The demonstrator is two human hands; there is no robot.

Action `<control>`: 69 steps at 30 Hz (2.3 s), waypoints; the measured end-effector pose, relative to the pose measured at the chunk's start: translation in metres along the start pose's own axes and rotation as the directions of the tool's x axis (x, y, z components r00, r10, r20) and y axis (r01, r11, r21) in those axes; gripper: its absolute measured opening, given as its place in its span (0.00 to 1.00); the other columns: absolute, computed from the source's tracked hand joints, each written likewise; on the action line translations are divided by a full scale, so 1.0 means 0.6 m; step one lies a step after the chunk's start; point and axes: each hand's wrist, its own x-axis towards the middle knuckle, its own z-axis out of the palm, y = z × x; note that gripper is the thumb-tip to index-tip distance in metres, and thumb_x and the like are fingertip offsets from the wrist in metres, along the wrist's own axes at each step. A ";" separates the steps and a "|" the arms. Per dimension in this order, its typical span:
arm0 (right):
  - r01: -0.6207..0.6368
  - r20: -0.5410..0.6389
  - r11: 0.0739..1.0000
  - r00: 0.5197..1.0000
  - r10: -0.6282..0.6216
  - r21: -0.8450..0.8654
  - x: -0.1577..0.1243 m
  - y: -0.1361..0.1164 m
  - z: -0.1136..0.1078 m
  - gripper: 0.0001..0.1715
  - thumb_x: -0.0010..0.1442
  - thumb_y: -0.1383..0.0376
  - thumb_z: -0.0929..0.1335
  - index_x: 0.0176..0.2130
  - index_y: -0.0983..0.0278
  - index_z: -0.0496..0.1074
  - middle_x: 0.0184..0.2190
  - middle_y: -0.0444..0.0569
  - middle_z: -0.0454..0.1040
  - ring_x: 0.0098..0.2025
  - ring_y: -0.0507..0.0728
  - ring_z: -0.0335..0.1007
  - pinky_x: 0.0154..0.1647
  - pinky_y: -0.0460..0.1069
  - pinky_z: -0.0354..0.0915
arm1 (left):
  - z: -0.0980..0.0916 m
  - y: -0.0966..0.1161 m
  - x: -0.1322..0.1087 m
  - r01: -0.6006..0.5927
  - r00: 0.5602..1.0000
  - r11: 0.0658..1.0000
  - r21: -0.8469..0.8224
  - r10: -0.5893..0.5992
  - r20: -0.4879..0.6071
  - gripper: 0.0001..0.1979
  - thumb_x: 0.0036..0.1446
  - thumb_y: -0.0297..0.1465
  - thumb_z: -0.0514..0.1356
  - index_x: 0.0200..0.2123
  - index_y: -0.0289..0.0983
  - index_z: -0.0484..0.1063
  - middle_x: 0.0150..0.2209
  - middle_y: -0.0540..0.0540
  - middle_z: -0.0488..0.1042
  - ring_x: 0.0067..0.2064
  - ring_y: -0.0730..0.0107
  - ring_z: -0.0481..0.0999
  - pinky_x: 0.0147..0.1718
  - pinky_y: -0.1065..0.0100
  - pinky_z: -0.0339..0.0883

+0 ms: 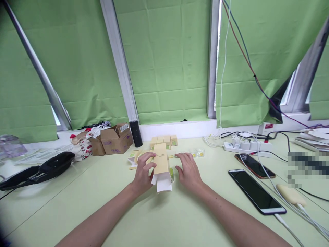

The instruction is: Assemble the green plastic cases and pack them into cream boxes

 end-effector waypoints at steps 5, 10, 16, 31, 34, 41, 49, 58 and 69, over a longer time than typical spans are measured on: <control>-0.013 0.030 1.000 0.999 0.013 -0.012 -0.001 -0.002 0.001 0.27 0.63 0.73 0.65 0.60 0.58 0.68 0.53 0.55 0.76 0.57 0.69 0.65 0.55 0.68 0.70 | 0.001 0.003 -0.002 0.051 0.998 0.998 -0.045 -0.049 0.031 0.20 0.60 0.25 0.61 0.50 0.47 0.58 0.58 0.39 0.69 0.60 0.52 0.70 0.55 0.45 0.70; -0.006 0.028 1.000 1.000 0.006 -0.015 0.001 -0.009 -0.003 0.28 0.62 0.73 0.65 0.60 0.58 0.67 0.53 0.55 0.75 0.58 0.70 0.65 0.56 0.68 0.70 | -0.001 0.008 0.004 0.184 0.982 0.974 -0.133 -0.177 0.063 0.25 0.57 0.32 0.66 0.53 0.45 0.58 0.60 0.35 0.66 0.63 0.47 0.68 0.57 0.43 0.69; 0.005 0.014 1.000 1.000 -0.005 0.000 0.001 -0.016 -0.006 0.26 0.64 0.72 0.65 0.60 0.58 0.66 0.54 0.56 0.74 0.58 0.69 0.65 0.57 0.68 0.69 | 0.005 0.011 0.005 0.365 0.927 0.850 -0.379 -0.371 0.060 0.21 0.61 0.31 0.63 0.55 0.43 0.61 0.59 0.37 0.67 0.63 0.52 0.70 0.62 0.45 0.66; 0.018 0.009 0.987 1.000 -0.020 0.157 -0.001 -0.032 -0.010 0.28 0.68 0.67 0.64 0.65 0.54 0.61 0.62 0.55 0.67 0.66 0.68 0.62 0.63 0.67 0.67 | 0.023 0.003 0.005 0.634 0.650 0.248 -0.732 -0.684 0.331 0.32 0.60 0.45 0.68 0.60 0.37 0.64 0.57 0.34 0.74 0.53 0.55 0.78 0.53 0.56 0.72; 0.050 0.008 0.976 0.999 -0.053 0.211 -0.003 -0.035 -0.009 0.29 0.69 0.67 0.64 0.66 0.53 0.60 0.64 0.56 0.65 0.67 0.68 0.60 0.63 0.68 0.68 | 0.022 0.007 0.008 0.630 0.629 0.196 -0.752 -0.696 0.346 0.33 0.60 0.45 0.69 0.62 0.38 0.63 0.59 0.35 0.72 0.52 0.57 0.78 0.52 0.59 0.73; 0.073 0.004 0.945 0.997 -0.078 0.319 0.000 -0.049 -0.012 0.30 0.70 0.67 0.64 0.67 0.51 0.59 0.65 0.56 0.59 0.69 0.68 0.58 0.61 0.67 0.72 | 0.021 0.012 0.009 0.639 0.605 0.174 -0.749 -0.715 0.350 0.33 0.59 0.45 0.69 0.62 0.41 0.62 0.59 0.38 0.67 0.46 0.63 0.80 0.48 0.61 0.74; 0.032 0.069 0.866 0.995 -0.076 0.498 -0.002 -0.060 -0.013 0.29 0.72 0.66 0.62 0.68 0.47 0.60 0.68 0.54 0.52 0.72 0.66 0.55 0.63 0.65 0.73 | 0.023 0.015 0.004 0.672 0.595 0.212 -0.709 -0.725 0.348 0.28 0.61 0.46 0.68 0.57 0.43 0.62 0.54 0.43 0.67 0.42 0.67 0.80 0.43 0.63 0.74; -0.075 0.094 0.811 0.995 0.024 0.580 -0.002 -0.066 -0.013 0.23 0.72 0.62 0.64 0.64 0.47 0.66 0.66 0.53 0.52 0.60 0.63 0.70 0.61 0.64 0.75 | 0.026 0.022 0.002 0.689 0.626 0.277 -0.670 -0.693 0.357 0.21 0.66 0.47 0.62 0.54 0.42 0.63 0.55 0.43 0.68 0.41 0.70 0.78 0.39 0.68 0.72; -0.125 0.068 0.770 0.992 0.105 0.626 0.001 -0.065 -0.014 0.22 0.71 0.59 0.66 0.62 0.48 0.69 0.64 0.53 0.55 0.54 0.60 0.75 0.56 0.61 0.77 | 0.008 0.029 0.002 0.601 0.765 0.412 -0.685 -0.545 0.344 0.20 0.62 0.40 0.66 0.56 0.44 0.69 0.63 0.40 0.58 0.47 0.63 0.79 0.50 0.57 0.74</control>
